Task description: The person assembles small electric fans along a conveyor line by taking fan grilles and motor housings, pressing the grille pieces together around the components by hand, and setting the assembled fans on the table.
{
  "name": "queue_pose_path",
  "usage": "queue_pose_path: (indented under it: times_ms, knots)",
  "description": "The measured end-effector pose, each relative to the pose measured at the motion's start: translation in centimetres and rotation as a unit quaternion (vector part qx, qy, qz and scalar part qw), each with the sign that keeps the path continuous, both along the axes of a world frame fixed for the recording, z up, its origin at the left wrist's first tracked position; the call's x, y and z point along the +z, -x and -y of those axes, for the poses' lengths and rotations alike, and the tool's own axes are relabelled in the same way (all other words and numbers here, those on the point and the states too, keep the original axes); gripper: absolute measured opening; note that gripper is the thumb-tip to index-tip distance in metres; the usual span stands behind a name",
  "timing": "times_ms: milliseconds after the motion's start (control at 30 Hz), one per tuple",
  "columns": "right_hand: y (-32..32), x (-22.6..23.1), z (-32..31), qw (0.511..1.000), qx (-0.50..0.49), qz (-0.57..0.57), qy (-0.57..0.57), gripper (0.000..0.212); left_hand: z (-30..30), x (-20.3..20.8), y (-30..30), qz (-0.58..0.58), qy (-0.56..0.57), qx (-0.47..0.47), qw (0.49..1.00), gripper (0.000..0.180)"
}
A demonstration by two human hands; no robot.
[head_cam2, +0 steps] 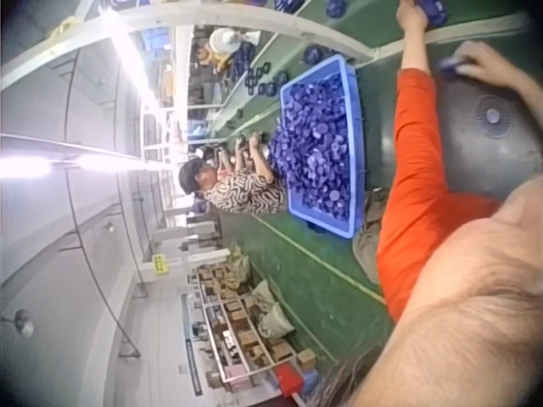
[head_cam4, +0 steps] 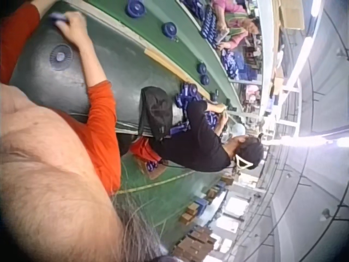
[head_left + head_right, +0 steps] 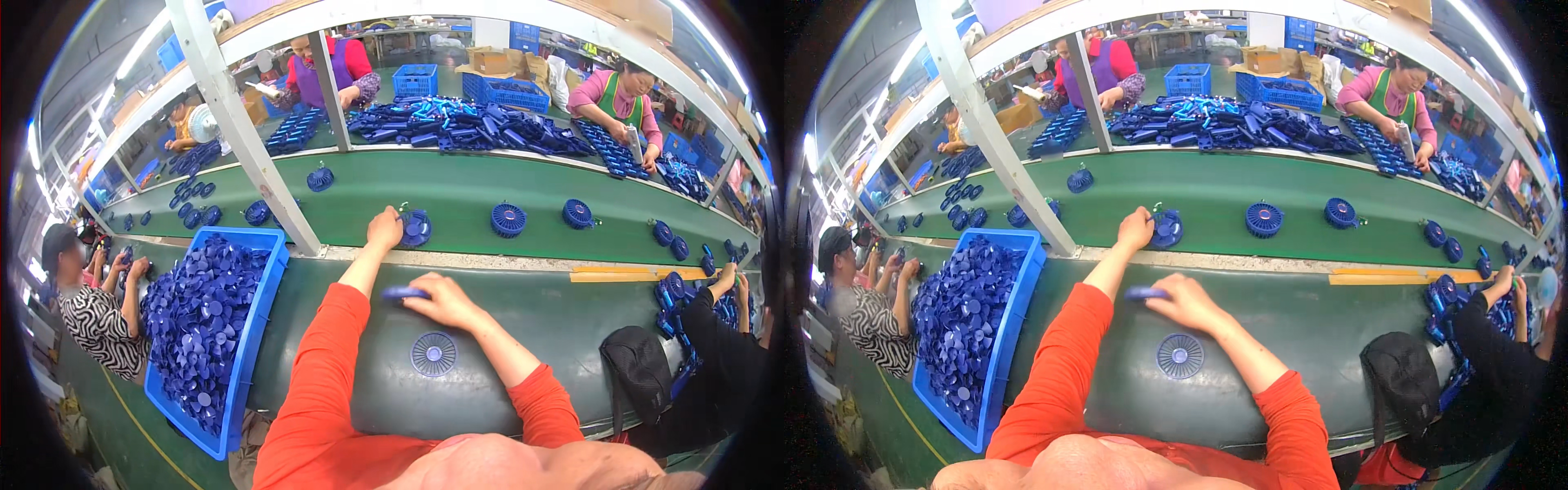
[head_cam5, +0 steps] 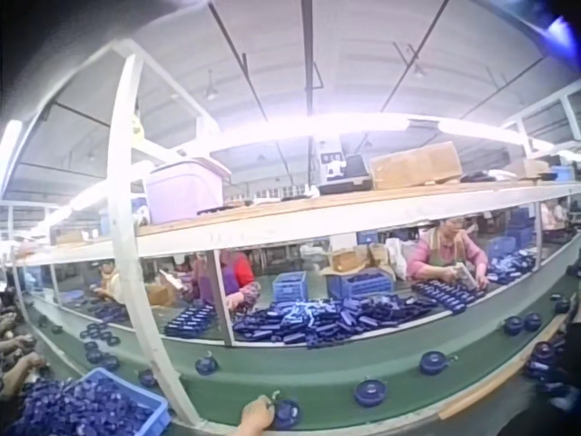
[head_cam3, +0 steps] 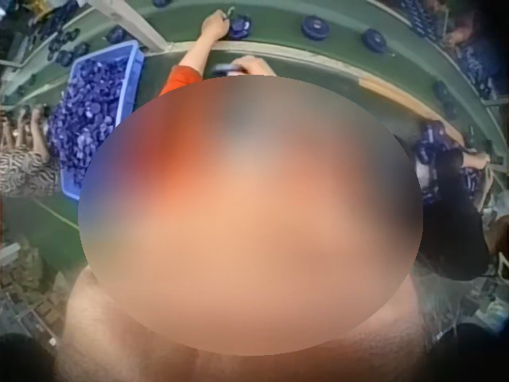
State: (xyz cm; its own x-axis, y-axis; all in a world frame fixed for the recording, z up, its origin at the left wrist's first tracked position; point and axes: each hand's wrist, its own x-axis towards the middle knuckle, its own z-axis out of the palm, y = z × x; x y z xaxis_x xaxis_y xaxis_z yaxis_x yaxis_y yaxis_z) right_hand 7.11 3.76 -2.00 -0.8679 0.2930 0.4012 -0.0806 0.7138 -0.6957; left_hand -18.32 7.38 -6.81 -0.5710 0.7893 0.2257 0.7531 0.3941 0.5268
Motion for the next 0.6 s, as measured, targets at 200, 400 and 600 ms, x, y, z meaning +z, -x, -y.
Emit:
queue_pose_path:
  times_ms: [200, 400, 600]
  knots:
    - [-0.9, -0.2, -4.6, 0.941, -0.116, -0.11, 0.298, 0.024, 3.0, 2.2, -6.5, 0.375, -0.203, 0.022, 0.904, 0.037]
    - [-0.8, -0.9, -6.4, 0.912, -0.131, -0.187, 0.341, 0.033, 7.6, 2.9, -10.1, 0.606, -0.187, -0.174, 0.753, 0.053]
    - [-0.7, 0.5, -4.1, 0.958, -0.222, -0.171, -0.055, 0.053, 9.0, 3.7, -11.3, 0.618, -0.205, -0.141, 0.746, 0.047]
